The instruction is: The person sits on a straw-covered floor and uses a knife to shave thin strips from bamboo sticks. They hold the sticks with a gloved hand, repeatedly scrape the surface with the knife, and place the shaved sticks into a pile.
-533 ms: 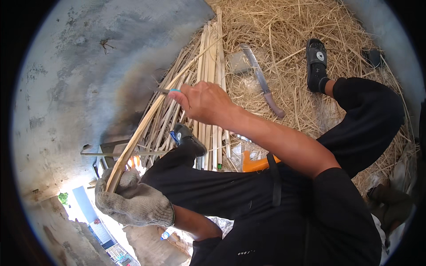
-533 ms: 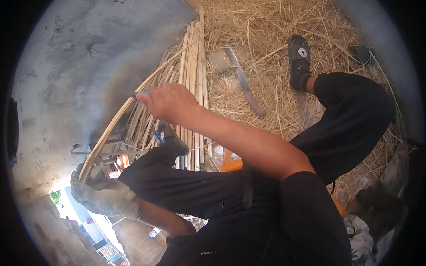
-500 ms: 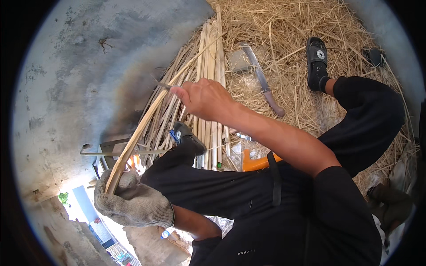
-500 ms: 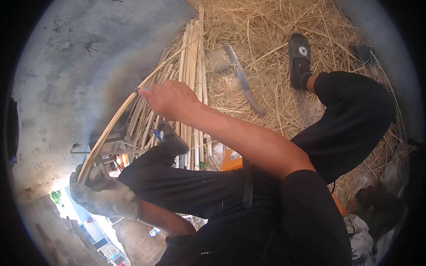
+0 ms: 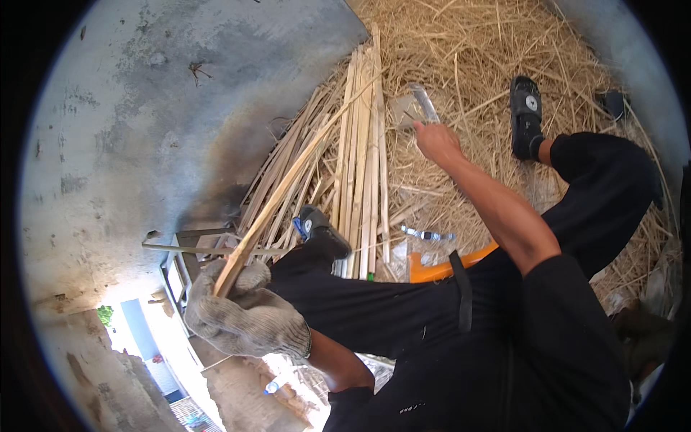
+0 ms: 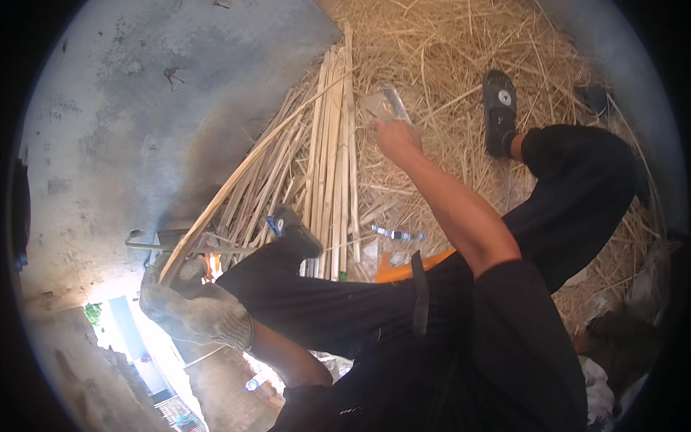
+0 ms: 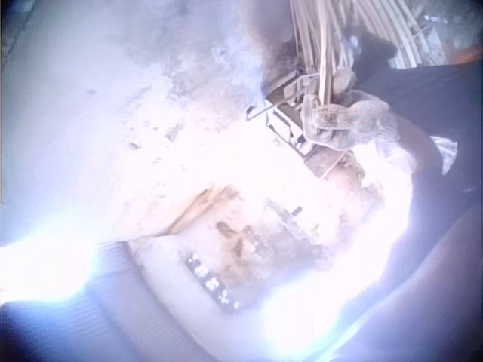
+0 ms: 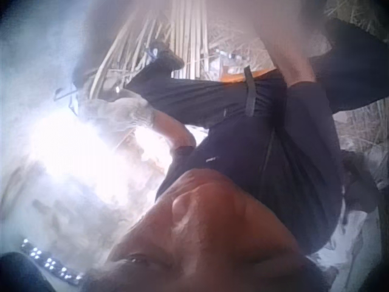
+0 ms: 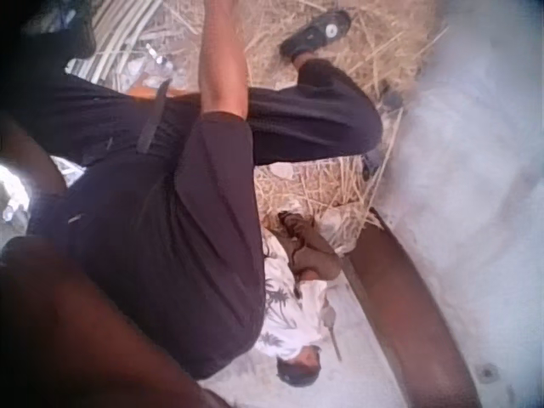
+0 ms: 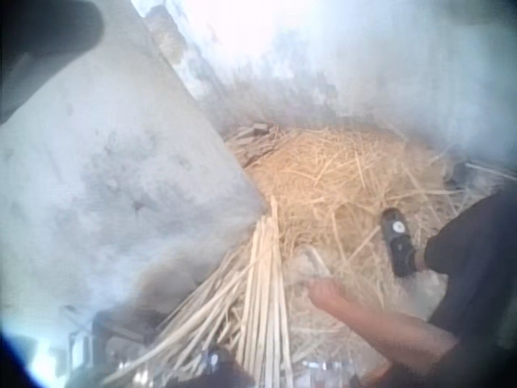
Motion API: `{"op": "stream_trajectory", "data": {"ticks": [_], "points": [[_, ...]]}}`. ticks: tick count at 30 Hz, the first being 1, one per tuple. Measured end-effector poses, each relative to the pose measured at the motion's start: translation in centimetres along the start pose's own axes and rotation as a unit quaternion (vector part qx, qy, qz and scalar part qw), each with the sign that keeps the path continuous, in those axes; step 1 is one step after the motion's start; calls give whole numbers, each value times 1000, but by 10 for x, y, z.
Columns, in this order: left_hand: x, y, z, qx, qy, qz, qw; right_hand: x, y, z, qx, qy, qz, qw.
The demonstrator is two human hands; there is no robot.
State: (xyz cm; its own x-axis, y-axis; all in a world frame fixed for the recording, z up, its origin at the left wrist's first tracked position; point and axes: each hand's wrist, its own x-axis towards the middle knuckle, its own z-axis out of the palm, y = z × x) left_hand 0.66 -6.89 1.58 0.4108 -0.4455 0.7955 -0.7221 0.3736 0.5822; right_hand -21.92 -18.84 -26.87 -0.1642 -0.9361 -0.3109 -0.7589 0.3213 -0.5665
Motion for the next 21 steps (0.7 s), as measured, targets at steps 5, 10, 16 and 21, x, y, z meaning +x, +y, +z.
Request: {"op": "stream_trajectory", "data": {"ticks": [5, 10, 16, 21], "points": [[10, -13, -15, 421, -40, 358, 832, -39, -21, -15, 155, 75, -116, 978], [-2, -3, 3, -5, -11, -33, 999, -70, -115, -53, 300, 41, -287, 909], [1, -8, -2, -42, -39, -37, 998, -63, -132, -34, 172, 114, -320, 925], [0, -2, 0, 53, -49, -25, 997, 29, 13, 7, 57, 12, 54, 997]]}}
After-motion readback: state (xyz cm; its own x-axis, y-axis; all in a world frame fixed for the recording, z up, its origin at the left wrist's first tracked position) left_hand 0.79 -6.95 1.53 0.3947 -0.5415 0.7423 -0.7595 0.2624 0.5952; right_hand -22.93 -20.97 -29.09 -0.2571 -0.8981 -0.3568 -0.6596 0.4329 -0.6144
